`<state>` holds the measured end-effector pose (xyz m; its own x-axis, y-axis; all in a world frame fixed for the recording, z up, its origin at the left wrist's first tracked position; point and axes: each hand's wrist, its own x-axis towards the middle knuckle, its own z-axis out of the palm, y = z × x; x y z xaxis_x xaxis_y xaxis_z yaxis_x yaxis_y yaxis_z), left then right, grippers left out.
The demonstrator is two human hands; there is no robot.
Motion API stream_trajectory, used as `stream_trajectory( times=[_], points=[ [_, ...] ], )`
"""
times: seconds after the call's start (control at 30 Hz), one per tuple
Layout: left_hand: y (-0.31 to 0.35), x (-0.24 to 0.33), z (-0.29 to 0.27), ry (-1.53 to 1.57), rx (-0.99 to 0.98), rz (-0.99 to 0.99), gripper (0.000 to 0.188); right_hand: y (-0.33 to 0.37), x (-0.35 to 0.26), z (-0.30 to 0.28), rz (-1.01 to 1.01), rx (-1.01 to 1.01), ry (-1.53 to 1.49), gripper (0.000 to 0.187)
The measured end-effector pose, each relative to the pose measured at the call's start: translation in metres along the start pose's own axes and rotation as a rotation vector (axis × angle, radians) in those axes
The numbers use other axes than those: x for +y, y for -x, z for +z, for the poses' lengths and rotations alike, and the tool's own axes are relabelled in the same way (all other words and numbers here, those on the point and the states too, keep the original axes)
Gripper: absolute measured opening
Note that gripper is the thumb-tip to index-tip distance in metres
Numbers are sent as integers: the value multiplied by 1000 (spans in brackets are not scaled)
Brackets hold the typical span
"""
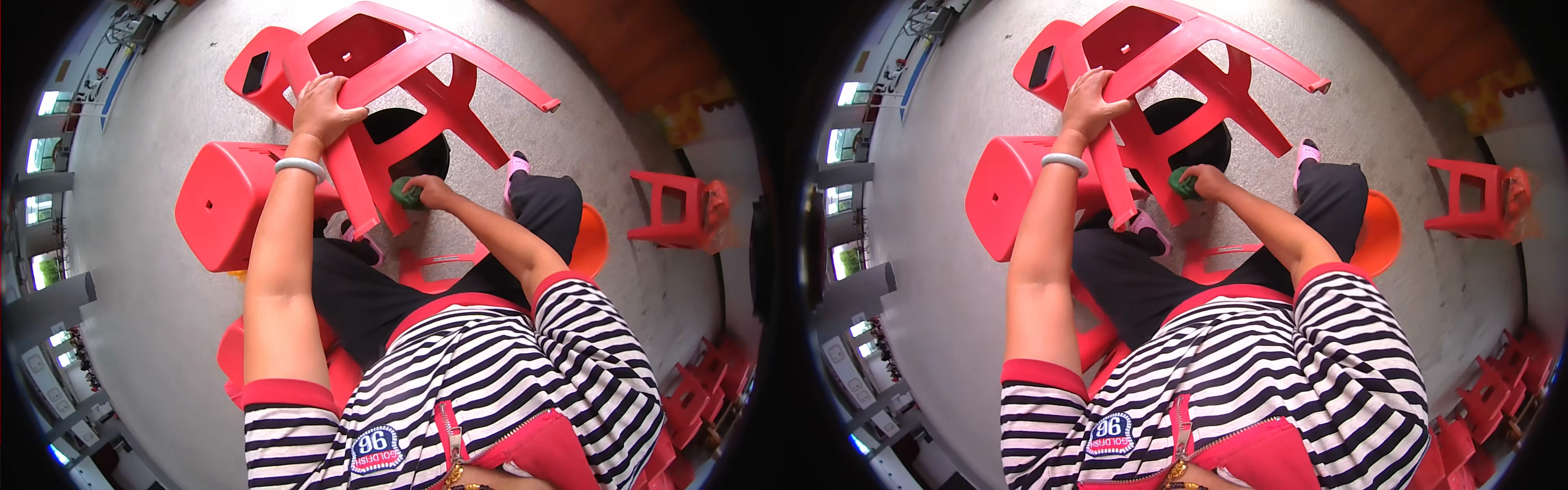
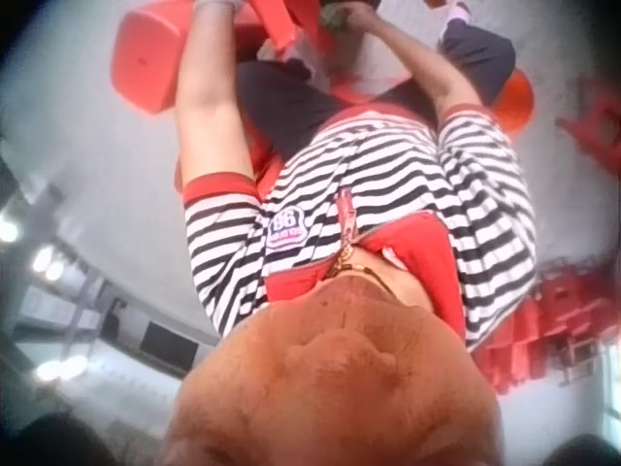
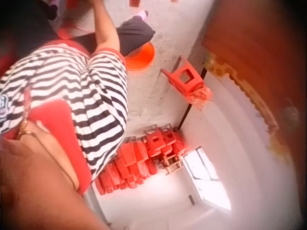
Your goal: The recorder is cleaning red plastic stools using a green cloth and a bucket of water.
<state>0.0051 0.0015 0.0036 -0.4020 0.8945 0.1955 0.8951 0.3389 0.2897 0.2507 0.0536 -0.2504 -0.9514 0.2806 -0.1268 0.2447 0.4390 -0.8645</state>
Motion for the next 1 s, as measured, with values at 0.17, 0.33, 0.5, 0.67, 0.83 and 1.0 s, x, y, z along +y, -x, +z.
stream_trajectory(
  times=[0.17,0.33,0.5,0.67,0.83,1.0],
  points=[
    [15,-13,-5,-25,-7,-36,70,1,-23,-50,372,72,-447,52],
    [10,-11,-2,-14,15,-14,70,-15,3,-114,320,379,-171,47],
    [4,-4,1,-20,20,4,69,-50,36,-125,196,527,457,45],
    [10,-9,4,-42,42,-4,70,-64,17,-32,279,499,567,43],
    [11,-12,5,-23,22,0,71,-53,26,-40,-41,232,803,40],
    [23,-17,0,-36,39,-22,72,-62,19,-96,280,293,960,28]
  ],
)
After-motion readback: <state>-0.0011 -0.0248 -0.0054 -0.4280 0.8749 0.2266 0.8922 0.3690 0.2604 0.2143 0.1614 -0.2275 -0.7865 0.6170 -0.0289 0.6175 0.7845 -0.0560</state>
